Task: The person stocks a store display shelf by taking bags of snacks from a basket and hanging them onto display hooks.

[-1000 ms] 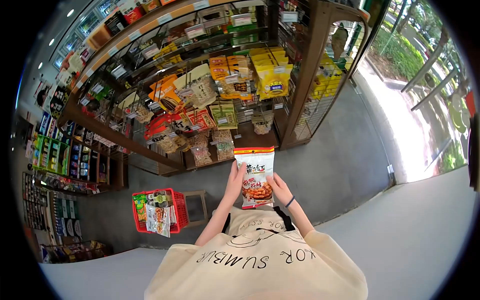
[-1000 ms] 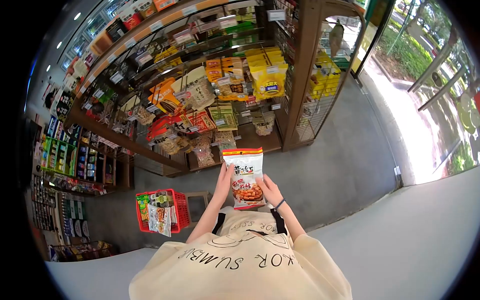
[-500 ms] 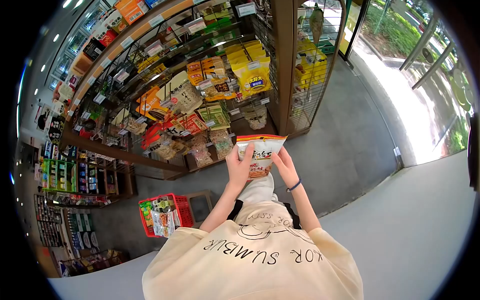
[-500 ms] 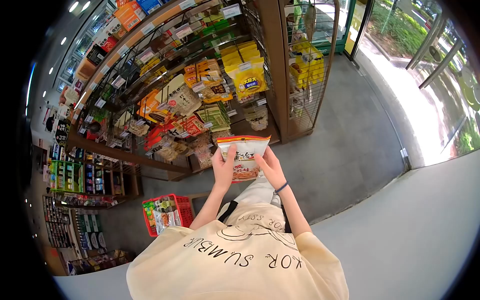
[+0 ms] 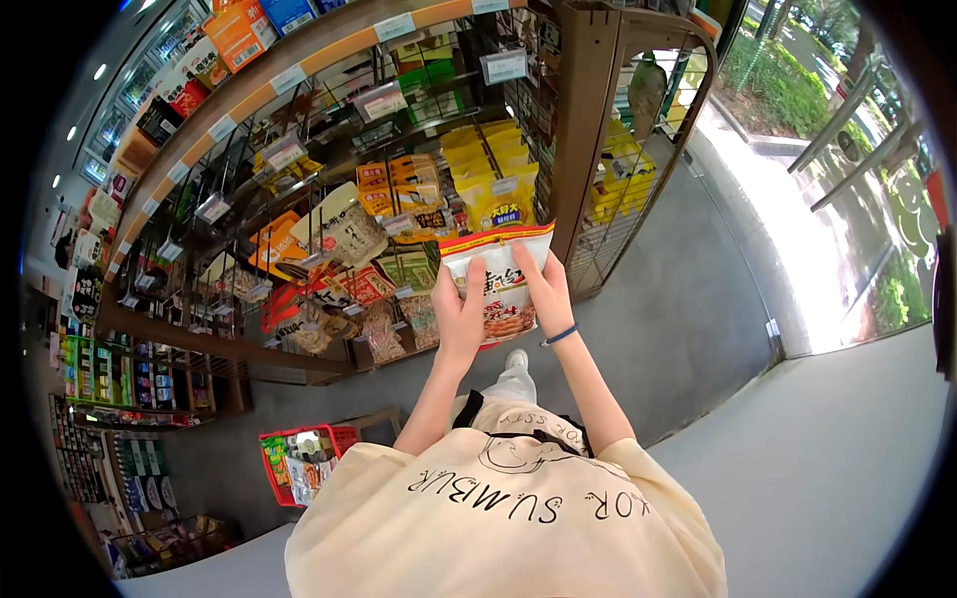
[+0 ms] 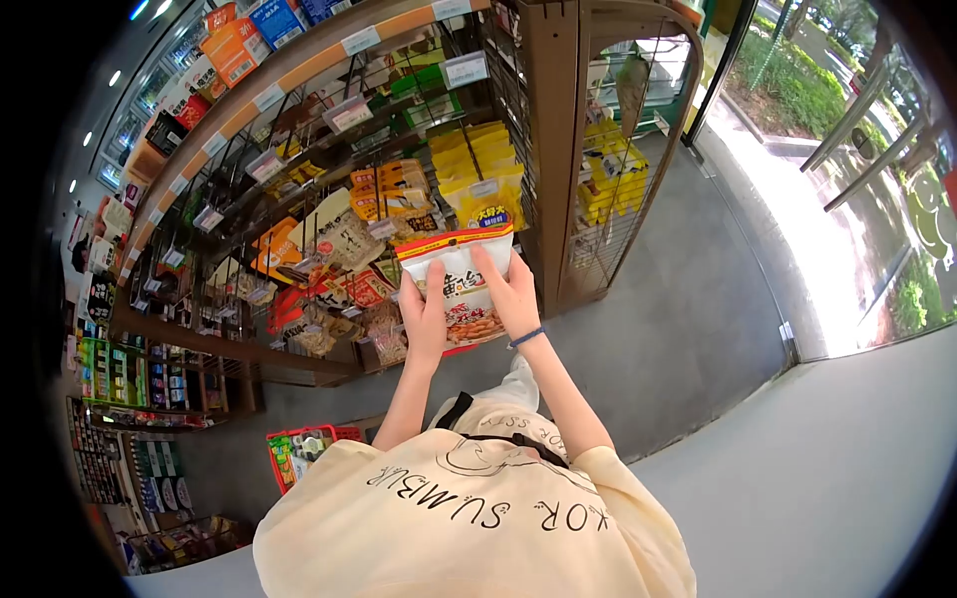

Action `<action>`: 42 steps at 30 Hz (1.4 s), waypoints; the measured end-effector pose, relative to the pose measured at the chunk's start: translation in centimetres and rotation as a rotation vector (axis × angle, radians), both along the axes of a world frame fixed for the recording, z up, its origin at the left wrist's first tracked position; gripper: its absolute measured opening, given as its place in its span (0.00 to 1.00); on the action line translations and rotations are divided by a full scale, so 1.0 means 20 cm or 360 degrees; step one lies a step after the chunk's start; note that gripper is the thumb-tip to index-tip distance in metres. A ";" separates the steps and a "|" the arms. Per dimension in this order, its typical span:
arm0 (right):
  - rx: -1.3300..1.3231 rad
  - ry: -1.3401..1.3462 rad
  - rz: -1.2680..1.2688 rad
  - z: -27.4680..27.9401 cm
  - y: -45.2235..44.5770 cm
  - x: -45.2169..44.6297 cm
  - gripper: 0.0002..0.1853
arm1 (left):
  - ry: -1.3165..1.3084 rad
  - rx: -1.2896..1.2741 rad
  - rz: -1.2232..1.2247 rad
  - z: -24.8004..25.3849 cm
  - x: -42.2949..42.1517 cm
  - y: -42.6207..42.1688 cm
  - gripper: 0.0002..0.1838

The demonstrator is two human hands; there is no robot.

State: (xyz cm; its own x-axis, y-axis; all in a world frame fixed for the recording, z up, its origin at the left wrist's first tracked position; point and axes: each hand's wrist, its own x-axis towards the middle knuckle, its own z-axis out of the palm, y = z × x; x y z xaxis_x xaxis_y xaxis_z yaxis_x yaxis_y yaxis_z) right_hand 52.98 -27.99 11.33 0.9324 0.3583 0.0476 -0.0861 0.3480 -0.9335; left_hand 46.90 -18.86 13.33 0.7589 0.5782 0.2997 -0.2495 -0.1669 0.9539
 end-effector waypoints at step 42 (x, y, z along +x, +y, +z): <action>0.0251 -0.0040 -0.0467 0.25 0.38 0.86 0.14 | -0.0069 0.0008 -0.0359 0.42 0.95 0.38 0.10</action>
State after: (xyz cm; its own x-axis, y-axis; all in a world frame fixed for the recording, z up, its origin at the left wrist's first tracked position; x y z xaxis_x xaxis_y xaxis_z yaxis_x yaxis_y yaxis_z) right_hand 70.18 -20.34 16.36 0.9926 0.0613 0.1052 0.0613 0.4949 -0.8668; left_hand 65.87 -11.17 21.83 0.8551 0.3935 0.3375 -0.3220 -0.1068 0.9407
